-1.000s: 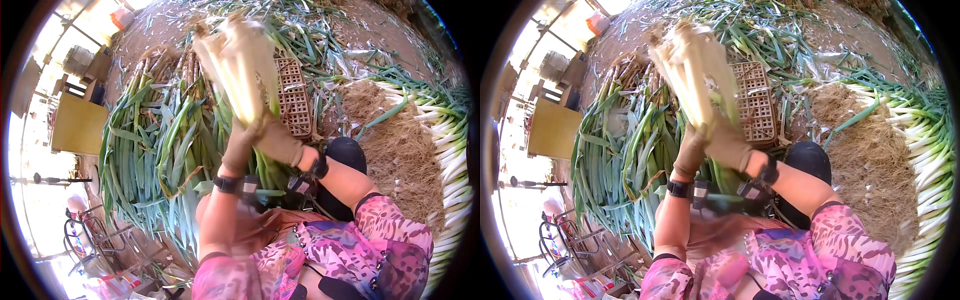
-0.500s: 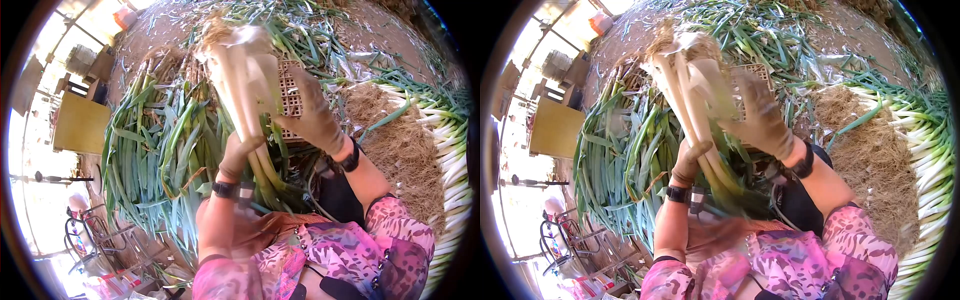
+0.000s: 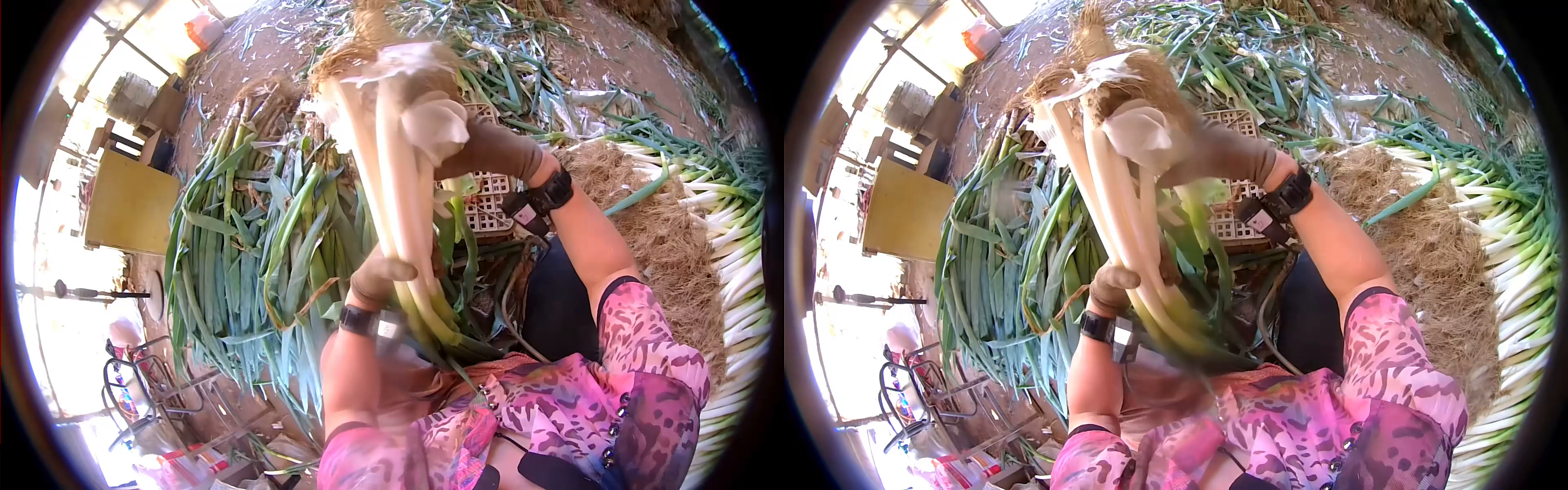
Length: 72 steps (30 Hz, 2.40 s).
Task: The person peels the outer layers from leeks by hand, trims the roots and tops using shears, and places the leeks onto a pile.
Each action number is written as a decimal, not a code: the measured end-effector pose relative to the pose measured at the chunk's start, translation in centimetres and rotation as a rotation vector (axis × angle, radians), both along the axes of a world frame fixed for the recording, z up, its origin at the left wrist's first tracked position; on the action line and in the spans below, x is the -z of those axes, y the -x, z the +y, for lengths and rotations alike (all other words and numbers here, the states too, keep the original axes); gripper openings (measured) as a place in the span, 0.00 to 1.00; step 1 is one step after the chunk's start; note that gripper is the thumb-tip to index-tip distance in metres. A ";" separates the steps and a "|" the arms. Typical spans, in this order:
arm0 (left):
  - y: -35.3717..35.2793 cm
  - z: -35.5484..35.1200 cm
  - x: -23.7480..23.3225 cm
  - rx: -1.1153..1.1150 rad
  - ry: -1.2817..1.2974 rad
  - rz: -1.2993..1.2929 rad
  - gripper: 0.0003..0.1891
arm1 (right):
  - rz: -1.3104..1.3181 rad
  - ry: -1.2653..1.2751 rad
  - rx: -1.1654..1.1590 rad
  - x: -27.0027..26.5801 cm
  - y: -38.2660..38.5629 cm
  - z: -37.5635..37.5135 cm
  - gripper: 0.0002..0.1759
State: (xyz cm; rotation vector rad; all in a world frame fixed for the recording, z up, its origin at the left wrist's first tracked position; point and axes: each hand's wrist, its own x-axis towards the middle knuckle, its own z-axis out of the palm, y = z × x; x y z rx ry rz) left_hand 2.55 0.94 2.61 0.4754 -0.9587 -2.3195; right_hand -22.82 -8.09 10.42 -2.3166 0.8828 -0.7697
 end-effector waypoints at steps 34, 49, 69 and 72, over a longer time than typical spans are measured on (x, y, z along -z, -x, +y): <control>1.9 -0.6 0.2 -0.619 0.165 -0.583 0.21 | 0.979 -0.460 0.108 2.1 8.5 4.8 0.17; 7.5 -0.1 2.4 -0.616 0.323 -1.241 0.32 | 0.575 0.839 0.084 -7.3 -1.1 -7.1 0.13; 2.5 0.5 -0.5 -0.158 0.048 -0.190 0.25 | -0.103 0.138 -0.249 2.3 4.7 -2.9 0.30; 1.7 0.7 -0.8 -0.227 -0.017 -0.169 0.33 | 0.374 0.265 -0.172 1.7 7.0 -4.8 0.22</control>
